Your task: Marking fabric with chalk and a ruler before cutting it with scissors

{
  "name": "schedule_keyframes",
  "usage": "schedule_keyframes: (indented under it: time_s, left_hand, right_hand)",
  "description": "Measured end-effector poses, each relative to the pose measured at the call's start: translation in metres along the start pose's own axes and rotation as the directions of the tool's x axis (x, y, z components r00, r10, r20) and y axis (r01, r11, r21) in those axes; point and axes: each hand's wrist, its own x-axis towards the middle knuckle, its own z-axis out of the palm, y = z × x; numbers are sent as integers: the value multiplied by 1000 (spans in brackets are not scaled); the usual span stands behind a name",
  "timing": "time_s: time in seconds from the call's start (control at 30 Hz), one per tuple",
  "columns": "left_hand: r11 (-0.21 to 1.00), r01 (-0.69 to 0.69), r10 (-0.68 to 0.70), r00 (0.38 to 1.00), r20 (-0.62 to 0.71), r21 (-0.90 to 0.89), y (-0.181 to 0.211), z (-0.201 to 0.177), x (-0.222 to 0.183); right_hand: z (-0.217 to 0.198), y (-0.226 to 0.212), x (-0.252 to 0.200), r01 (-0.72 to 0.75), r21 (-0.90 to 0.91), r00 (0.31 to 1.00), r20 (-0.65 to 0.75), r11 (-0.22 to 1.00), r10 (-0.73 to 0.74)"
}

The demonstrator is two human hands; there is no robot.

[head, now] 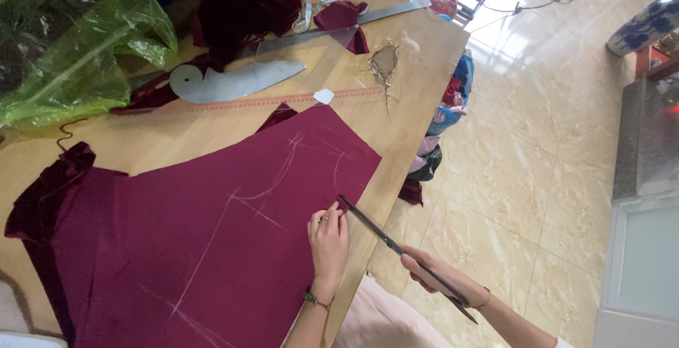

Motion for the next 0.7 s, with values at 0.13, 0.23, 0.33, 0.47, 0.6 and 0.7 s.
schedule_keyframes:
  time_s: [0.13, 0.23, 0.33, 0.47, 0.6, 0.7]
  left_hand:
    - [1000, -4, 3, 1000, 31, 5, -3, 1, 0]
    - [994, 67, -65, 998, 25, -86, -5, 4, -1]
    - [972, 159, -148, 986, 77, -171, -3, -4, 6]
    - [928, 292, -259, 952, 162, -232, -4, -12, 18]
    - [897, 381, -317, 908, 273, -225, -7, -17, 20]
    - [911, 353, -286, 913, 290, -213, -14, -12, 19]
  right_hand:
    - [7, 2, 8, -6, -34, 999, -39, 999, 5]
    - [14, 6, 9, -63, 29, 996, -60, 998, 64]
    - [22, 28, 19, 23, 188, 998, -57, 982, -13]
    - [38, 35, 26, 6, 357, 999, -44, 934, 10]
    - [52, 28, 21, 19, 443, 999, -48, 896, 2]
    - [58, 27, 19, 10, 400, 998, -67, 916, 19]
